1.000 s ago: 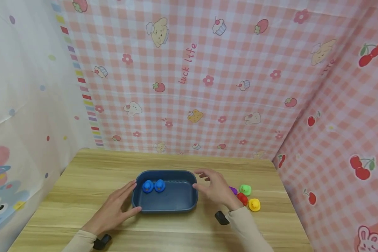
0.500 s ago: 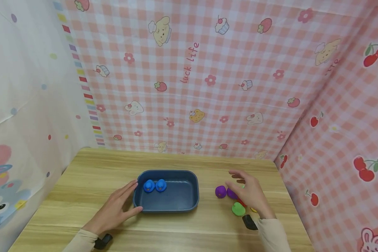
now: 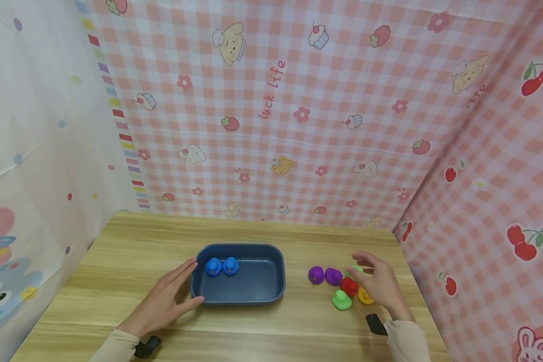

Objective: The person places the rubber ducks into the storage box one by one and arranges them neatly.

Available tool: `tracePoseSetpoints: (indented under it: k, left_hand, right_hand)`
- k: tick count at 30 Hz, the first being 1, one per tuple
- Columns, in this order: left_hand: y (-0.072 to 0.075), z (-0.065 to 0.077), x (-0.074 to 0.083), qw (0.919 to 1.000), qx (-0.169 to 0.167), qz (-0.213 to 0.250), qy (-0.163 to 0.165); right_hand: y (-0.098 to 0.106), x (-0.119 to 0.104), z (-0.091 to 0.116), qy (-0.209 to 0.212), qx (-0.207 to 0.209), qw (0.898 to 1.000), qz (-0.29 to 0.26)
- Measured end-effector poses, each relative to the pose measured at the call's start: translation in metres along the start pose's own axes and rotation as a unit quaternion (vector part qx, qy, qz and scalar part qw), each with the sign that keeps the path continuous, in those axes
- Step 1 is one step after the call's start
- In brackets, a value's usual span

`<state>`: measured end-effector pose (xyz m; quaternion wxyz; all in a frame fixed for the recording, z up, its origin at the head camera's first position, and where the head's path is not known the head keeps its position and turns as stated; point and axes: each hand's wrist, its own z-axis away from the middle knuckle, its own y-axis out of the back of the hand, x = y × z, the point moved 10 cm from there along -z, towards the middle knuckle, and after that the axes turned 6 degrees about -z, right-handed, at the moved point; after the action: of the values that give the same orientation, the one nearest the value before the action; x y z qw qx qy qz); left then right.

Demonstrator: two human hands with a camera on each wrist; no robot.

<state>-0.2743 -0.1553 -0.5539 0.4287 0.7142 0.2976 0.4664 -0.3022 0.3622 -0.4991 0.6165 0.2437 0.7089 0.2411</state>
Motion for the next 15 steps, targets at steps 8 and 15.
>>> tracePoseSetpoints:
  k: [8,15]
  left_hand:
    - [-0.001,0.000,0.000,1.0000,-0.001,-0.001,0.001]
    - [0.000,0.000,-0.001,1.0000,-0.004,0.000,0.005]
  right_hand:
    - [-0.004,0.021,-0.003,-0.029,-0.012,0.999,0.006]
    - [-0.007,0.033,-0.005,-0.034,-0.017,0.999,0.019]
